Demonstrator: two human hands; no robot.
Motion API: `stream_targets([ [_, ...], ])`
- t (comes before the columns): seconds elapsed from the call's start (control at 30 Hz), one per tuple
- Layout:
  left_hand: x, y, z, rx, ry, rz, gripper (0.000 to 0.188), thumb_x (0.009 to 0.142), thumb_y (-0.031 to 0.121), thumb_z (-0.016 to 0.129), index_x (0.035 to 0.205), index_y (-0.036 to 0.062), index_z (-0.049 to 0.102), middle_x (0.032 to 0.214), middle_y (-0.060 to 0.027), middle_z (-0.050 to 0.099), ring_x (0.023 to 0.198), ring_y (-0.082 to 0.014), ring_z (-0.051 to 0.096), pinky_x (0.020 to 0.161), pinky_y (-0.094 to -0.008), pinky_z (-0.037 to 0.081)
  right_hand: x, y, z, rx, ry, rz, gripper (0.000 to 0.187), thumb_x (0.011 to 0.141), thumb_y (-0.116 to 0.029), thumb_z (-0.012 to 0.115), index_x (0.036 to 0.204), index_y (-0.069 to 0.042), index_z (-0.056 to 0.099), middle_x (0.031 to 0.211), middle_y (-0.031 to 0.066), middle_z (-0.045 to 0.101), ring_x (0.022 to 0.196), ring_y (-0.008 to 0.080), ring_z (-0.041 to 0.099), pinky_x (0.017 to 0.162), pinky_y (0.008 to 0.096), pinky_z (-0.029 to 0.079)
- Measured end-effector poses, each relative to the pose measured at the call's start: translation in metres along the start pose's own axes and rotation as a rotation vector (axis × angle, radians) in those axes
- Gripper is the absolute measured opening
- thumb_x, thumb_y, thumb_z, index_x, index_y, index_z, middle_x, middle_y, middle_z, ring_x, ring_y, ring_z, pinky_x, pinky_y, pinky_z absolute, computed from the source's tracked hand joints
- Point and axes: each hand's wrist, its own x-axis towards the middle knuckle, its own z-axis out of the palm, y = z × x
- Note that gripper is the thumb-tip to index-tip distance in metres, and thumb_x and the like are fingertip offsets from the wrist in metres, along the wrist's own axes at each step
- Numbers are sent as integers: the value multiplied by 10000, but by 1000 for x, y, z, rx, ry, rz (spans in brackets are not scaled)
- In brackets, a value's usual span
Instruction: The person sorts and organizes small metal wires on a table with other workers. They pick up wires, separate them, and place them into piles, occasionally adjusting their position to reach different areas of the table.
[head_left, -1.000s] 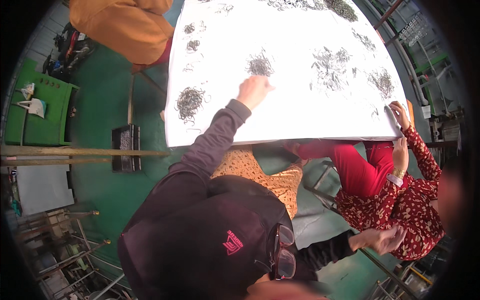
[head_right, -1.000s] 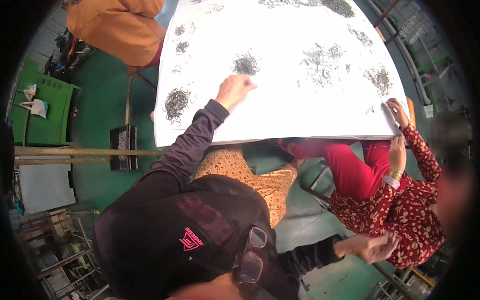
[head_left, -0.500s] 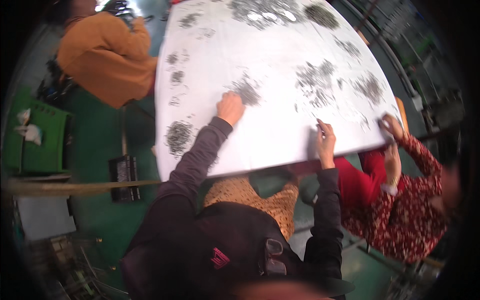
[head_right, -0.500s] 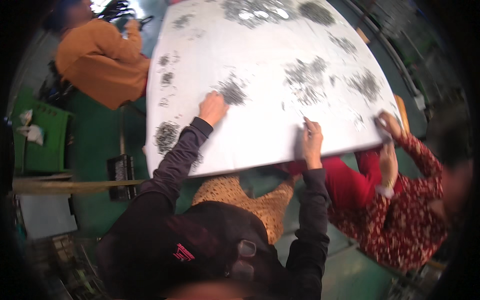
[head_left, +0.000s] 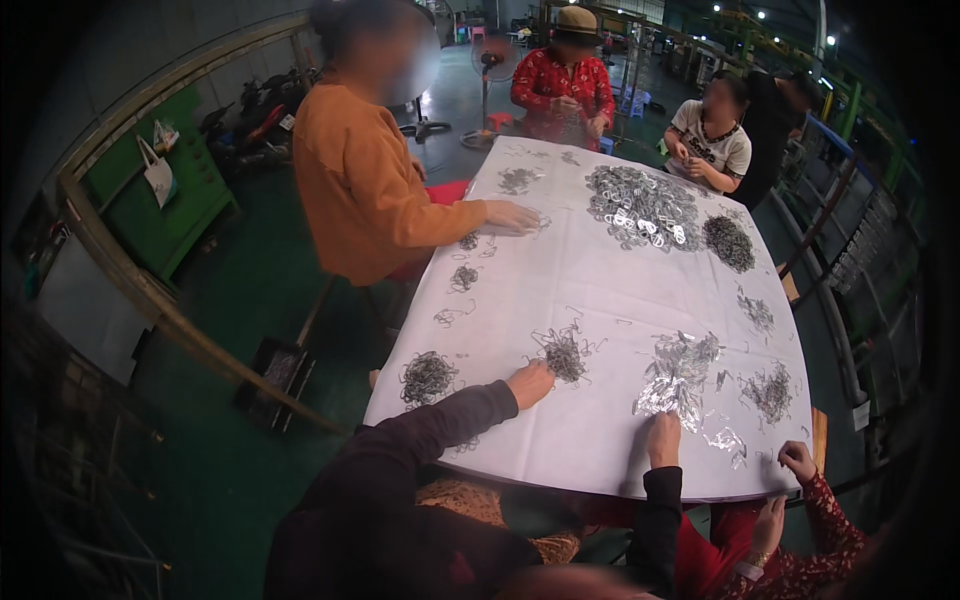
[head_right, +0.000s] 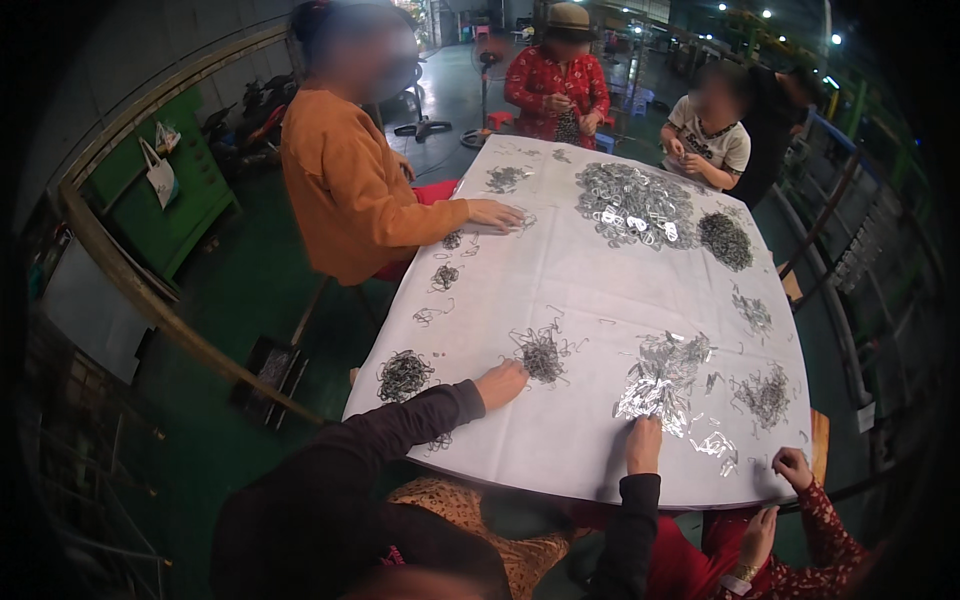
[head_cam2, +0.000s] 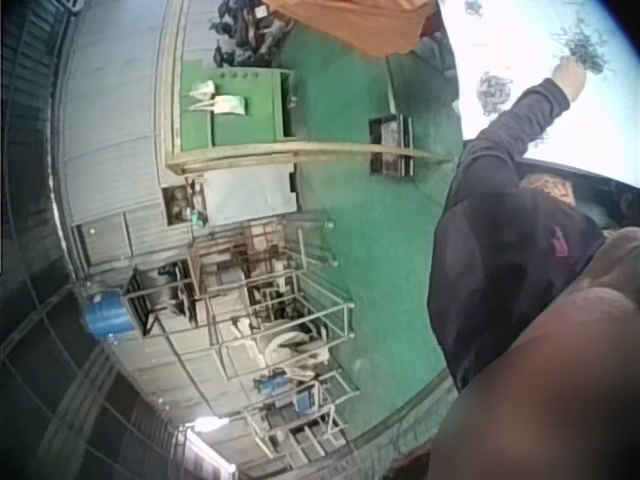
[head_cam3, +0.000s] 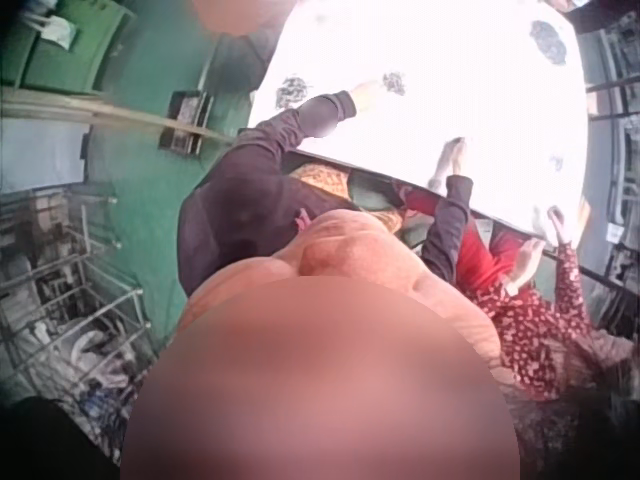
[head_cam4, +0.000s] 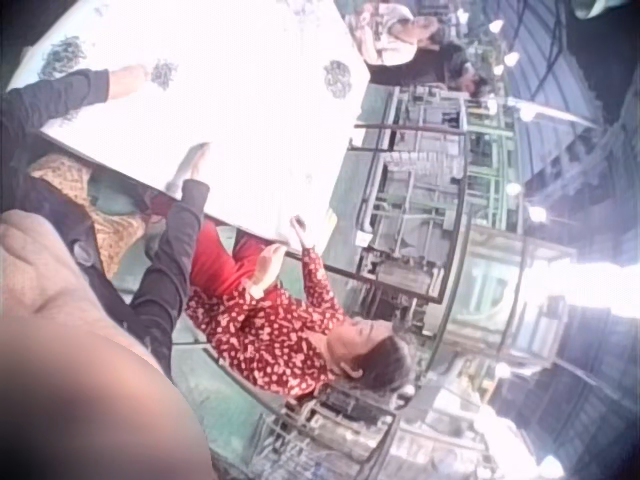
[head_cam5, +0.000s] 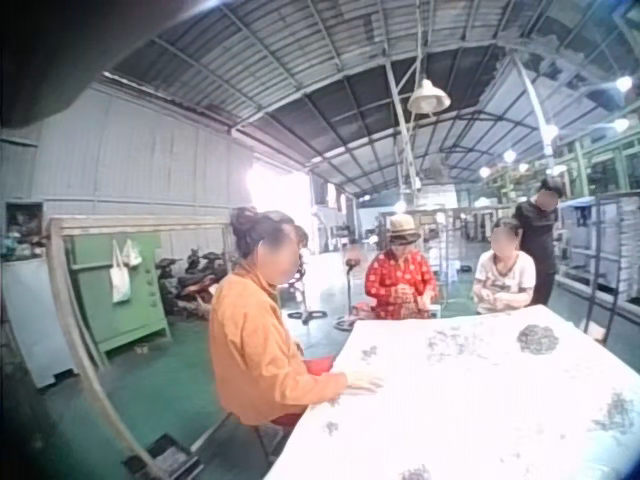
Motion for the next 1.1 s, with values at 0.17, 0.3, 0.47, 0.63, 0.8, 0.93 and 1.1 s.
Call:
stream_targets([
  [0.17, 13, 4, -22, -8, -21, -138, 128, 791, 51, 571, 821, -72, 592, 899, -235, 594, 892, -364, 606, 732, -438, 532, 1, -10, -25, 298, 63, 144, 148, 747, 59, 551, 864, 83, 638, 875, 243, 637, 753, 380, 625, 718, 418, 516],
  [0.3, 13, 13, -50, -326, -20, -272, 146, 802, 111, 593, 823, -27, 636, 854, -210, 622, 839, -363, 615, 733, -426, 516, -30, -44, -55, 1073, 262, 458, 158, 797, 24, 619, 945, 81, 620, 826, 136, 650, 726, 215, 648, 637, 330, 537],
  [0.47, -9, 73, -65, -684, 111, -149, 185, 838, 183, 632, 897, 11, 665, 814, -167, 660, 785, -328, 641, 719, -376, 502, -84, -116, -85, 1381, 239, 751, 212, 838, -11, 661, 1031, 68, 619, 842, 90, 623, 725, 157, 622, 653, 292, 555],
  [0.63, -16, 138, -49, -905, 84, -64, 184, 869, 175, 646, 923, 3, 683, 794, -115, 688, 674, -163, 646, 648, -282, 501, -111, -151, -95, 1317, 178, 753, 280, 861, -60, 665, 1108, 67, 629, 917, 85, 658, 799, 147, 628, 708, 263, 530],
  [0.8, -26, 167, -57, -1225, -87, -134, 113, 833, 55, 684, 919, -16, 670, 890, -68, 660, 778, -134, 642, 694, -250, 515, -122, -166, -117, 1570, 310, 796, 242, 862, 31, 638, 1097, 87, 616, 929, 124, 668, 827, 155, 661, 734, 254, 546],
  [0.93, -28, 182, -66, -1122, -52, -102, 102, 833, 40, 686, 923, -2, 661, 986, -70, 619, 879, -144, 632, 736, -272, 530, -123, -176, -129, 1397, 422, 822, 227, 843, 44, 641, 1069, 64, 646, 923, 111, 674, 820, 134, 644, 735, 247, 541],
  [1.1, -39, 192, -58, -1099, 117, -16, 116, 834, 0, 654, 950, -3, 650, 960, -82, 632, 878, -169, 634, 759, -279, 522, -129, -176, -123, 1253, 462, 779, 206, 840, 11, 654, 1044, 41, 664, 902, 57, 691, 802, 83, 617, 692, 219, 498],
])
